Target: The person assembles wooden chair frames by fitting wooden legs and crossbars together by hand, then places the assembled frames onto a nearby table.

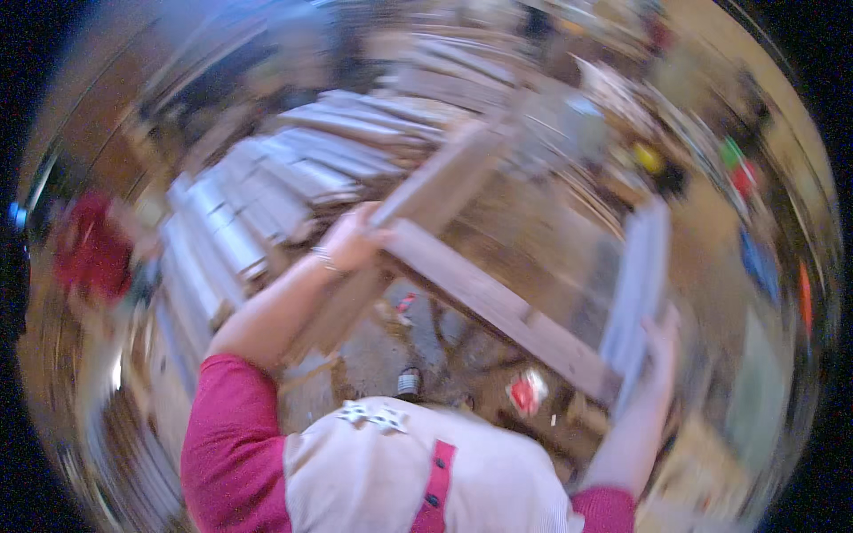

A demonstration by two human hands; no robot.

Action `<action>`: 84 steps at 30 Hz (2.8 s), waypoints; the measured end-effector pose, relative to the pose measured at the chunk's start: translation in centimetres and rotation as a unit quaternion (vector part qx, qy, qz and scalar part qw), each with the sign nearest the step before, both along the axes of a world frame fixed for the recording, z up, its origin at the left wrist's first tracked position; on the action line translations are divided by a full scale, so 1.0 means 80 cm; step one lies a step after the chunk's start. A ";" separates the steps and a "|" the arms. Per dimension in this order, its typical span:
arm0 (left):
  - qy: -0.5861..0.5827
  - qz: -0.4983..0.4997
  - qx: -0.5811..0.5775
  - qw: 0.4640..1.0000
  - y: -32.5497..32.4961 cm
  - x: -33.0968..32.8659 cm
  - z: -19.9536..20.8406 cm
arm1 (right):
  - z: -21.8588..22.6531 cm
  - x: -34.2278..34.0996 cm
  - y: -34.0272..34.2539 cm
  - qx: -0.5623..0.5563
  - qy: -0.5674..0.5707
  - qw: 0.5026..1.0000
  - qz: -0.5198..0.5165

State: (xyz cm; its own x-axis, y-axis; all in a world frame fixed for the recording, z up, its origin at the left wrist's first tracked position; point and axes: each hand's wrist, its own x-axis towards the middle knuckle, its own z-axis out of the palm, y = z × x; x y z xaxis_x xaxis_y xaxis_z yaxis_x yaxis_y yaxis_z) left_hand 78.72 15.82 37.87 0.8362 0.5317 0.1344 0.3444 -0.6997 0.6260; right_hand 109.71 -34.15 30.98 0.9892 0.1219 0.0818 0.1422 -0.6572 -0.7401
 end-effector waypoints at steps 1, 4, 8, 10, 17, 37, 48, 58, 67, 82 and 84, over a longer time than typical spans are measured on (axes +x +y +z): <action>-0.021 0.018 0.033 0.999 -0.036 -0.016 0.024 | 0.021 0.007 0.009 -0.043 -0.053 0.997 0.022; -0.184 -0.053 0.119 0.974 -0.108 -0.062 0.019 | 0.093 0.028 0.048 0.034 -0.051 0.998 0.017; -0.053 -0.132 -0.032 0.989 -0.204 -0.159 -0.022 | 0.178 -0.043 0.149 0.115 -0.119 0.964 0.210; 0.086 -0.090 -0.088 0.988 -0.243 -0.218 -0.076 | 0.185 -0.083 0.197 0.132 -0.217 0.918 0.305; 0.271 0.122 -0.168 0.940 -0.281 -0.412 -0.101 | 0.167 -0.256 0.285 0.195 -0.071 0.882 0.424; 0.189 0.425 -0.233 0.854 -0.446 -0.848 -0.135 | 0.114 -0.910 0.408 -0.121 -0.050 0.373 0.918; 0.132 0.536 -0.305 0.777 -0.411 -0.927 -0.153 | -0.001 -1.045 0.544 -0.266 0.007 0.288 0.920; 0.097 0.565 -0.254 0.779 -0.229 -0.990 -0.102 | -0.111 -1.098 0.749 -0.236 0.047 0.654 0.717; 0.082 0.527 -0.272 0.801 -0.218 -1.036 -0.147 | -0.105 -1.101 0.783 -0.282 0.294 0.680 0.610; 0.130 0.463 -0.208 0.852 -0.183 -1.172 -0.111 | -0.128 -1.192 0.699 -0.288 0.087 0.752 0.586; 0.131 0.418 -0.201 0.876 -0.192 -1.172 -0.122 | -0.129 -1.186 0.702 -0.256 0.117 0.762 0.583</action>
State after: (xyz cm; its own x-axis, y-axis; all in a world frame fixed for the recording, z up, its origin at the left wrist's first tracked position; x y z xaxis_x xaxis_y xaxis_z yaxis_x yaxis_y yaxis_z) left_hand -15.06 0.47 28.09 0.1066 0.9334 -0.3427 0.7998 0.1243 0.5873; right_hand 14.82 22.02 20.69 0.1631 0.8859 -0.4342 0.7540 -0.3958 -0.5242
